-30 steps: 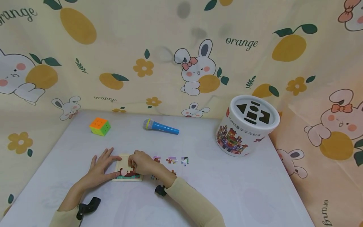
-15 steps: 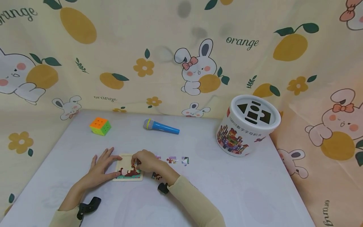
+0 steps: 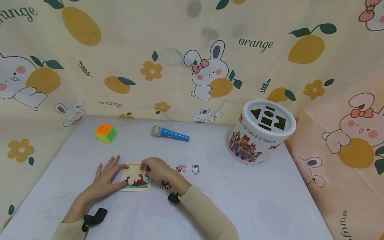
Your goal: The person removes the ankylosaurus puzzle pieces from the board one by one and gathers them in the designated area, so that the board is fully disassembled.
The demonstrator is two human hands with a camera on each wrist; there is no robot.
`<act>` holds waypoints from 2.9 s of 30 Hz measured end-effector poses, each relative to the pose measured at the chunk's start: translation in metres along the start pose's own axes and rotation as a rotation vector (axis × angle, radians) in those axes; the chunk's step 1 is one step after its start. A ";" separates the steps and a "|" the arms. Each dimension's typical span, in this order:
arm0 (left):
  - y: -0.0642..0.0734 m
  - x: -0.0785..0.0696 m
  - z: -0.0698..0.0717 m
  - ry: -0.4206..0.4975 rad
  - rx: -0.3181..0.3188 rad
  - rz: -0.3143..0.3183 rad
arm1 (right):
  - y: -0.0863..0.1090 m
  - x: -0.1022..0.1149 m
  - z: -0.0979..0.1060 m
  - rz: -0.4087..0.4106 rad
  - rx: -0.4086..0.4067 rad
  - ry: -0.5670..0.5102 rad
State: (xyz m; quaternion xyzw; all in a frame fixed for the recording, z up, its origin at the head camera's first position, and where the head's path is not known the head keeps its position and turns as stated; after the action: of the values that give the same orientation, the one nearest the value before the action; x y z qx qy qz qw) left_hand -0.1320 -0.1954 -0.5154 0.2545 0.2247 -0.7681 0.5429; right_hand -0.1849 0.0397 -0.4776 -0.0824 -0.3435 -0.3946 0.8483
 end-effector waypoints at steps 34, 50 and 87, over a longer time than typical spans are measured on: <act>-0.003 -0.006 -0.011 -0.069 -0.015 0.061 | 0.000 -0.005 -0.001 -0.077 0.026 -0.177; -0.008 -0.012 -0.020 -0.057 -0.026 -0.064 | 0.000 -0.003 0.001 -0.076 -0.016 -0.207; -0.013 -0.029 -0.035 -0.034 -0.105 -0.098 | 0.004 -0.014 0.009 0.084 0.091 -0.312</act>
State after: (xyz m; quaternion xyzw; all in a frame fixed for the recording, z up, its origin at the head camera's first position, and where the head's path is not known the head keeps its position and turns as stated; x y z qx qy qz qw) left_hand -0.1311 -0.1486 -0.5228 0.2012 0.2676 -0.7853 0.5209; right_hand -0.1937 0.0546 -0.4792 -0.1184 -0.4847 -0.3253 0.8033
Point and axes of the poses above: each hand's wrist, its own y-axis away from the middle knuckle, its own z-axis out of the back of the hand, x = y × z, the point moved 1 cm from there along -y, towards the middle knuckle
